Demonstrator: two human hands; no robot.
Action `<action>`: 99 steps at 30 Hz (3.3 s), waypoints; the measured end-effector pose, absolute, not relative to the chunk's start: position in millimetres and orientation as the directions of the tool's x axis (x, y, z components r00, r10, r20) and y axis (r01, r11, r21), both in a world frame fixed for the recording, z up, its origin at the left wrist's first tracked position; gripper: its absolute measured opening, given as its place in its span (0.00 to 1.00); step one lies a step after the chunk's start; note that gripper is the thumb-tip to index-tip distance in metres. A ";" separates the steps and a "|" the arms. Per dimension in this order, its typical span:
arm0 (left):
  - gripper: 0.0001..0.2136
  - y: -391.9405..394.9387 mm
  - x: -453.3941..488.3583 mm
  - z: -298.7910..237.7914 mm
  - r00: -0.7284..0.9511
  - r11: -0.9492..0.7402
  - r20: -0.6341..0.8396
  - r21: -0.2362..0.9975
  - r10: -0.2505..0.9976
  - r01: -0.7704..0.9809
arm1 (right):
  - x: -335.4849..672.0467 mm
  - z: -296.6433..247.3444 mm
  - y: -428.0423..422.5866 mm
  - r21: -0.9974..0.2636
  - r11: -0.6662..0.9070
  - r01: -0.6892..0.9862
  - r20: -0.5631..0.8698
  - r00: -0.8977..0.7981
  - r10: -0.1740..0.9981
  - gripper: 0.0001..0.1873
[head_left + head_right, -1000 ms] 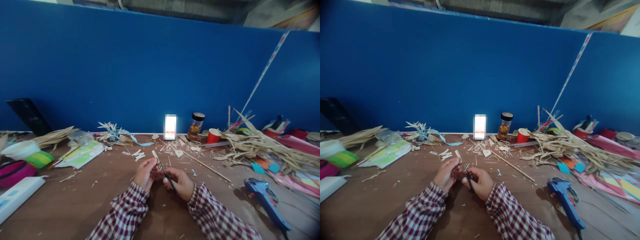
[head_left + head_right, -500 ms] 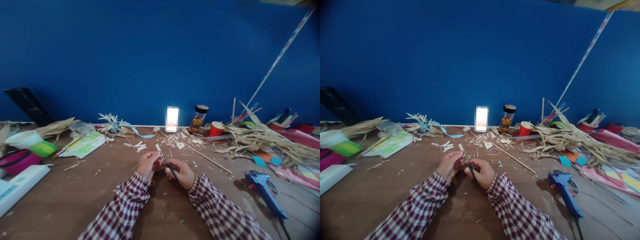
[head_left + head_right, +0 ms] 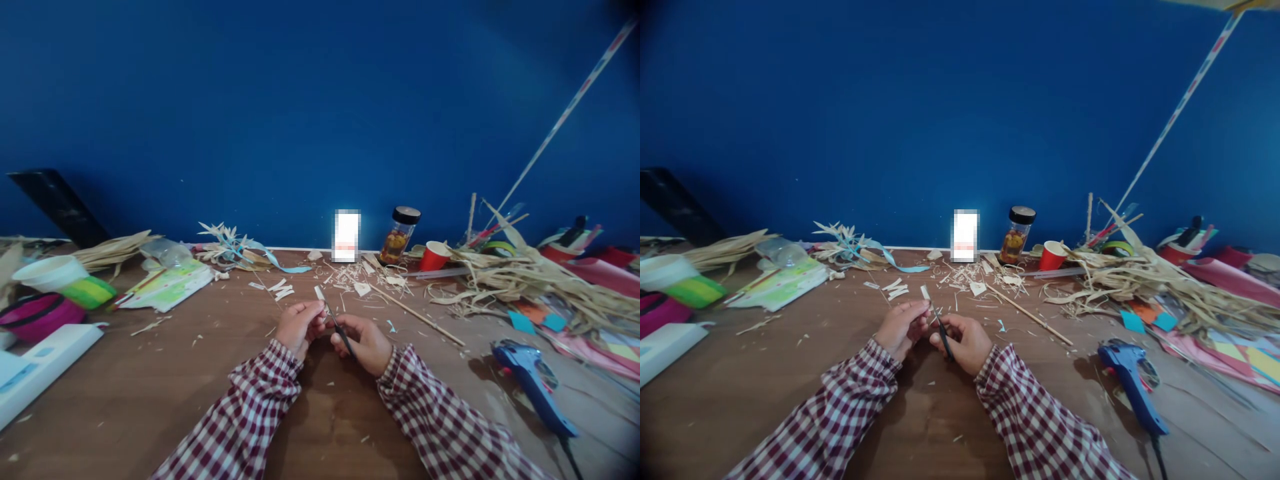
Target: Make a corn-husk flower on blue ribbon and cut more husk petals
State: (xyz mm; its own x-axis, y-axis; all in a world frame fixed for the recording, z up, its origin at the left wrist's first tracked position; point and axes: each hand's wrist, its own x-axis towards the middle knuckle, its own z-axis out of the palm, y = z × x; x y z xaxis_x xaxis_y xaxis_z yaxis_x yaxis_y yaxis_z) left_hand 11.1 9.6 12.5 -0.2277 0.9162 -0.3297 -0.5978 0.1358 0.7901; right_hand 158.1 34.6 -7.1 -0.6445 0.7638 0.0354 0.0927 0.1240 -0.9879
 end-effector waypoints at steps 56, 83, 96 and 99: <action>0.11 6.5 20.8 11.8 -0.236 0.124 -0.237 0.904 0.942 -0.410 | 158.6 8.2 42.4 -0.990 -0.001 -0.140 0.067 -0.483 0.873 0.28; 0.13 3.6 25.4 6.6 -0.094 0.165 -0.204 0.934 0.974 -0.317 | 162.2 1.0 47.4 -0.964 -0.103 -0.244 0.023 -0.466 0.884 0.28; 0.12 4.2 26.5 7.9 -0.108 0.176 -0.226 0.922 0.968 -0.346 | 160.7 2.2 47.3 -0.967 -0.099 -0.235 0.024 -0.470 0.882 0.28; 0.13 4.8 26.3 7.8 -0.088 0.191 -0.240 0.908 0.967 -0.374 | 160.7 1.2 47.8 -0.967 -0.084 -0.239 0.034 -0.454 0.890 0.28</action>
State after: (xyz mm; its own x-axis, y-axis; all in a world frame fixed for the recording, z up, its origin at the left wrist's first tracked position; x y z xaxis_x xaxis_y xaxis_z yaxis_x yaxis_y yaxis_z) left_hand 26.3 4.8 7.8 -0.0877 0.9668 -0.2398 -0.3740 0.1912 0.9075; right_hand 160.7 47.8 1.2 -0.4543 0.8902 0.0343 -0.2385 -0.0845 -0.9675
